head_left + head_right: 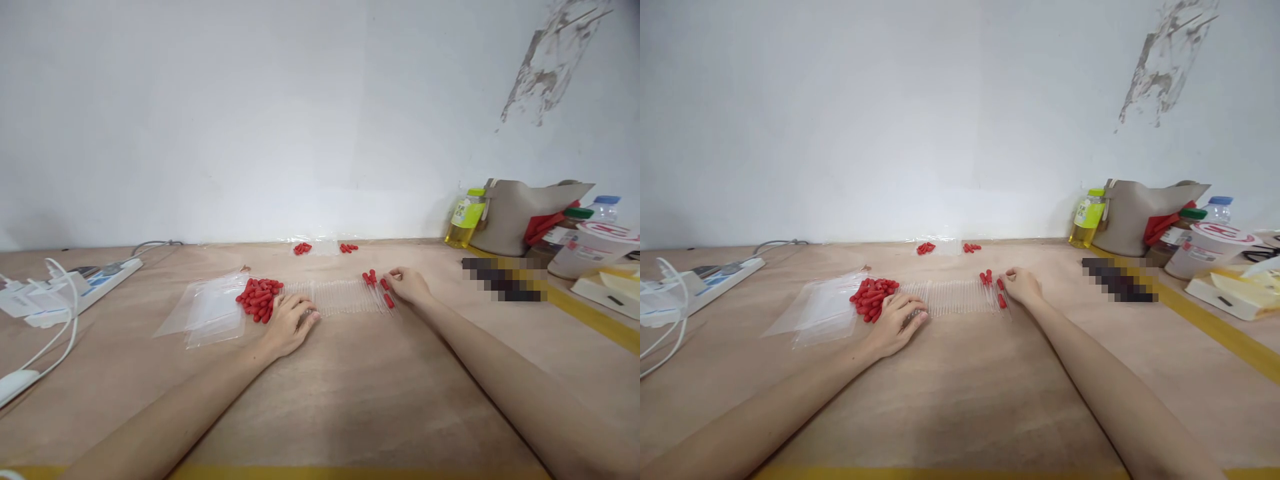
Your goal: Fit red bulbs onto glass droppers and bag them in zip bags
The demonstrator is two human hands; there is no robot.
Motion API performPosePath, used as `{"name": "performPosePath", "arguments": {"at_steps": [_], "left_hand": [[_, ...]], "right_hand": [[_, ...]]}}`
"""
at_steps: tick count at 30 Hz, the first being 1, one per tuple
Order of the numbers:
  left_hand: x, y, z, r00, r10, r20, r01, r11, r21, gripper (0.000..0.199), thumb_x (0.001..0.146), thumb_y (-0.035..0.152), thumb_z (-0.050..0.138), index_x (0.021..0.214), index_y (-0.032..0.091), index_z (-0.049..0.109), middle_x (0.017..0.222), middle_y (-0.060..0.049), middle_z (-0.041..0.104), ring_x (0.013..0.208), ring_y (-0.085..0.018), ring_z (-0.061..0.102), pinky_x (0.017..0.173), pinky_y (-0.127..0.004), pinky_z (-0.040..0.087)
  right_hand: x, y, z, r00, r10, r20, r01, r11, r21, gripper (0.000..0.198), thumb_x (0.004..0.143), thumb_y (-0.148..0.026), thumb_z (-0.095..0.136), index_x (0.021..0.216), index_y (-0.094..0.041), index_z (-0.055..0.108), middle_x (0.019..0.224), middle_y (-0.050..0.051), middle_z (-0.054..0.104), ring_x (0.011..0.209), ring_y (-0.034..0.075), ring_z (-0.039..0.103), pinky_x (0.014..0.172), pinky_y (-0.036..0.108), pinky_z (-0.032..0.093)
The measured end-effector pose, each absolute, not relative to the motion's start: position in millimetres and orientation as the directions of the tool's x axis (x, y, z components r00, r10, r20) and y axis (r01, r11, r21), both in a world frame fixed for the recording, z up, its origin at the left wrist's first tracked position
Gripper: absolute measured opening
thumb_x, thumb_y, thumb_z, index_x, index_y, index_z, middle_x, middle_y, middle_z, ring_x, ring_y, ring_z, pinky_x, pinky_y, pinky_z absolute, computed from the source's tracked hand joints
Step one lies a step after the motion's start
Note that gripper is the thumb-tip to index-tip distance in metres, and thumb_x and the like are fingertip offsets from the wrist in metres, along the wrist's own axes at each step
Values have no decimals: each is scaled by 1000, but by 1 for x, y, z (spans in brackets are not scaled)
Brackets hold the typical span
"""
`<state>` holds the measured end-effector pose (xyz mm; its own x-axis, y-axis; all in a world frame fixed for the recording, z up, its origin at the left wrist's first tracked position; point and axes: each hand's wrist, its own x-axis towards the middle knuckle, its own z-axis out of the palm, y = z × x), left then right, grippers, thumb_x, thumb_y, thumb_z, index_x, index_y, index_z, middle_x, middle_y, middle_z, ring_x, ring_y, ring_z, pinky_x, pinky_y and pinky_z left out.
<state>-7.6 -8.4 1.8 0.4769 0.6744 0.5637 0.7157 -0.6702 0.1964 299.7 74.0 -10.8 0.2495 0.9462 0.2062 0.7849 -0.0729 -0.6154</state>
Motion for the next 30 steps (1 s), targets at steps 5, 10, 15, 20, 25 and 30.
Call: {"name": "performPosePath", "arguments": {"at_steps": [5,10,15,20,25,30], "left_hand": [[-7,-9,2,488,673,556,715,-674,188,17,86,28,44,84,20,59,92,-2,59,86,-17,52,82,-37,29],[-7,-8,1,497,665,557,716,-677,170,20,86,29,43,82,20,60,90,-3,60,86,-18,52,82,-37,29],[-7,-7,1,506,667,547,715,-679,166,20,86,28,43,81,20,61,91,-3,60,87,-18,51,82,-38,30],[-8,-6,0,507,672,540,718,-676,167,20,86,29,44,80,20,61,92,-3,59,87,-18,51,82,-39,29],[-8,-6,-1,507,678,533,719,-674,172,19,85,28,45,79,19,60,91,-3,59,87,-18,51,83,-40,28],[-8,-5,-2,504,677,536,721,-672,171,18,85,28,45,80,20,60,92,-3,59,88,-18,51,84,-40,27]], "right_hand": [[310,63,16,32,999,42,747,4,-665,28,57,-39,67,74,-17,59,69,2,61,61,13,53,52,22,36],[315,54,28,-319,934,-158,627,83,-774,38,42,-27,76,77,-17,63,53,-5,56,51,10,50,49,21,35],[317,57,22,-442,874,-201,572,102,-814,33,45,-30,75,75,-17,66,53,-3,59,49,10,51,47,21,34],[317,57,21,-444,874,-198,501,60,-863,30,45,-33,75,66,-16,61,62,0,63,58,12,56,54,22,39],[317,59,19,-358,927,-114,454,66,-889,29,54,-38,72,65,-15,59,65,0,63,55,8,50,51,20,35],[318,62,15,-290,952,-100,241,-29,-970,23,60,-34,70,65,-14,58,68,2,64,52,6,48,49,19,37]]}}
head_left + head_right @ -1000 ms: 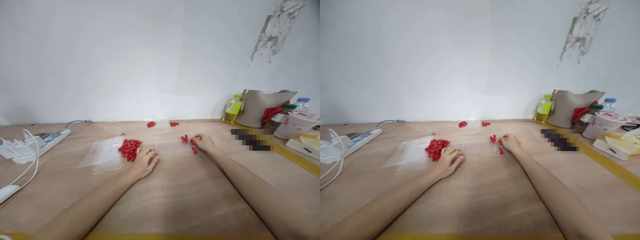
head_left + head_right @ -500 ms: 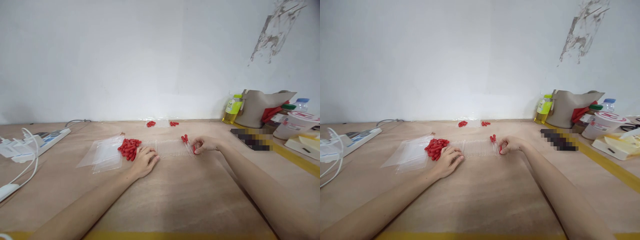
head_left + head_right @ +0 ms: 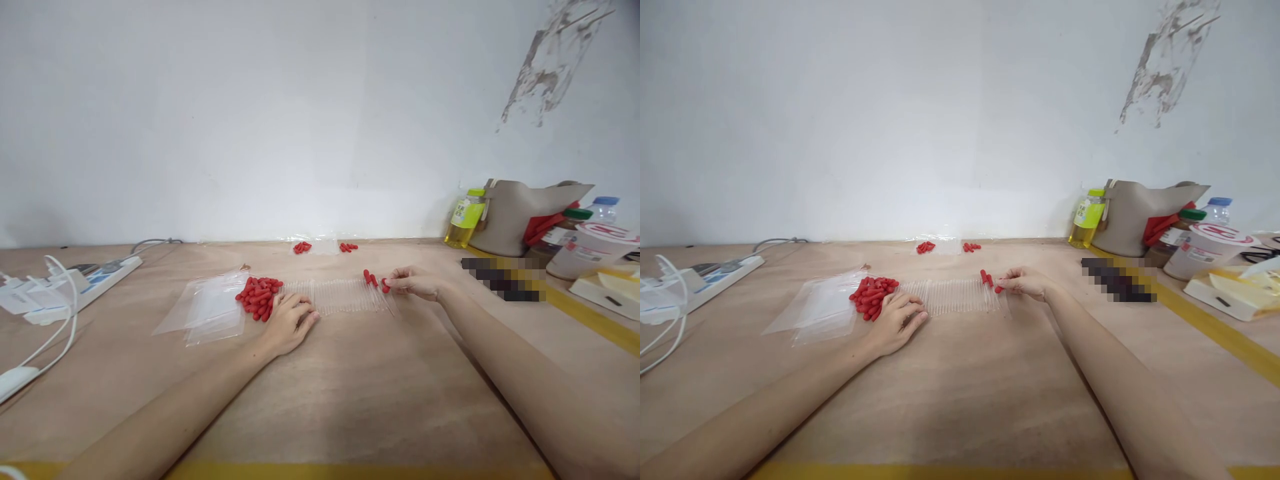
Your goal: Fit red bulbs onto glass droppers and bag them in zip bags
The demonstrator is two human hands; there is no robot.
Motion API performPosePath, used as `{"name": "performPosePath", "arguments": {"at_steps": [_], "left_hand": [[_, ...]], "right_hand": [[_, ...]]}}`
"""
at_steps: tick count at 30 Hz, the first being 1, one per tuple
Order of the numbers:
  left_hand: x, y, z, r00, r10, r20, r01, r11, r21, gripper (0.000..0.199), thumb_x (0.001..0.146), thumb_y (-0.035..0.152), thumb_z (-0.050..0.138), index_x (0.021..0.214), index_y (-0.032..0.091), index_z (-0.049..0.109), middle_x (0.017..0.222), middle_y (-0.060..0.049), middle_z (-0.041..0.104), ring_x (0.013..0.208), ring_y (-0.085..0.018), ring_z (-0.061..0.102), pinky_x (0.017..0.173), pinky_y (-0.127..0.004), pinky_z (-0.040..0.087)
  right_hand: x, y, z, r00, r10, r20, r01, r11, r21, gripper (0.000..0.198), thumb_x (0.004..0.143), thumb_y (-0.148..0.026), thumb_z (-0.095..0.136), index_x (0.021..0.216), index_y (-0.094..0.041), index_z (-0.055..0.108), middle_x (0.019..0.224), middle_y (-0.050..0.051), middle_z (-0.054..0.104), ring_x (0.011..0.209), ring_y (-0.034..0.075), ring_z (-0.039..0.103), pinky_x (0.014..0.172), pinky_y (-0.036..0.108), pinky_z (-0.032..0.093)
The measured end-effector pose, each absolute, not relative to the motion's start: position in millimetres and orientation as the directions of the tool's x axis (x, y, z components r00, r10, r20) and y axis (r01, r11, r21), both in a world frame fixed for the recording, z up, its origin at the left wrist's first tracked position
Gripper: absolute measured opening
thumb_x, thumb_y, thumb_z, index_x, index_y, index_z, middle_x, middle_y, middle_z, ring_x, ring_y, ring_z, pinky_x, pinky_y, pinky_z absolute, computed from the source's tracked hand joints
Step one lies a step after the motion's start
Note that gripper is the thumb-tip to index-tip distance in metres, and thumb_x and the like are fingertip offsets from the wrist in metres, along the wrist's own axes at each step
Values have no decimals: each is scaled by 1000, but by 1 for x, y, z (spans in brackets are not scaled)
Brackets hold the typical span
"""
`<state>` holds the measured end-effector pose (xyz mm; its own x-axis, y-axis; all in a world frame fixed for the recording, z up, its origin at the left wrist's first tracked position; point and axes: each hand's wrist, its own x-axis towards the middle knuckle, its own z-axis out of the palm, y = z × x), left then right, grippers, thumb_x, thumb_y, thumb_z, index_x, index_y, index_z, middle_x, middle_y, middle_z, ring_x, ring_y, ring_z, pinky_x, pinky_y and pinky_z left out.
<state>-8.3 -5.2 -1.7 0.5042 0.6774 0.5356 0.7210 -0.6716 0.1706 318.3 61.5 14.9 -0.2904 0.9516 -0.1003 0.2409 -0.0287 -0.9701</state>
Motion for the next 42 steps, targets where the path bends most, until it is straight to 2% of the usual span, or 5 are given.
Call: {"name": "performPosePath", "arguments": {"at_steps": [9,16,20,30,42], "left_hand": [[-5,-9,2,447,700,557,764,-622,169,14,84,27,46,83,20,59,91,-2,59,88,-18,50,85,-38,26],[-10,4,6,301,758,579,874,-462,152,10,78,25,49,85,20,55,90,-3,58,90,-21,48,80,-37,27],[-8,23,13,237,837,493,919,-358,166,13,75,25,49,84,20,57,93,-4,57,95,-23,46,79,-37,29],[27,64,16,33,939,341,989,-80,125,39,67,50,50,78,16,66,95,-15,56,98,-32,44,84,-43,27],[42,75,20,-67,960,271,993,38,112,34,71,31,49,89,8,66,105,-21,51,101,-34,39,84,-42,27]], "right_hand": [[319,69,8,-11,958,-288,-80,-288,-954,7,67,-9,62,65,-13,58,61,3,64,51,9,57,59,22,51],[309,74,0,68,973,-220,-157,-207,-966,14,72,-6,56,62,-14,54,50,-1,57,43,6,52,47,15,46],[305,75,-4,81,984,-156,-205,-137,-969,14,72,-6,56,62,-15,54,49,-2,55,41,4,49,43,14,44],[309,75,-11,111,987,-117,-267,-84,-960,14,70,-8,59,59,-13,53,46,-3,51,39,4,45,38,14,38],[306,75,-10,136,983,-122,-282,-79,-956,15,69,-9,60,58,-14,51,47,-3,51,37,3,40,36,14,34]]}}
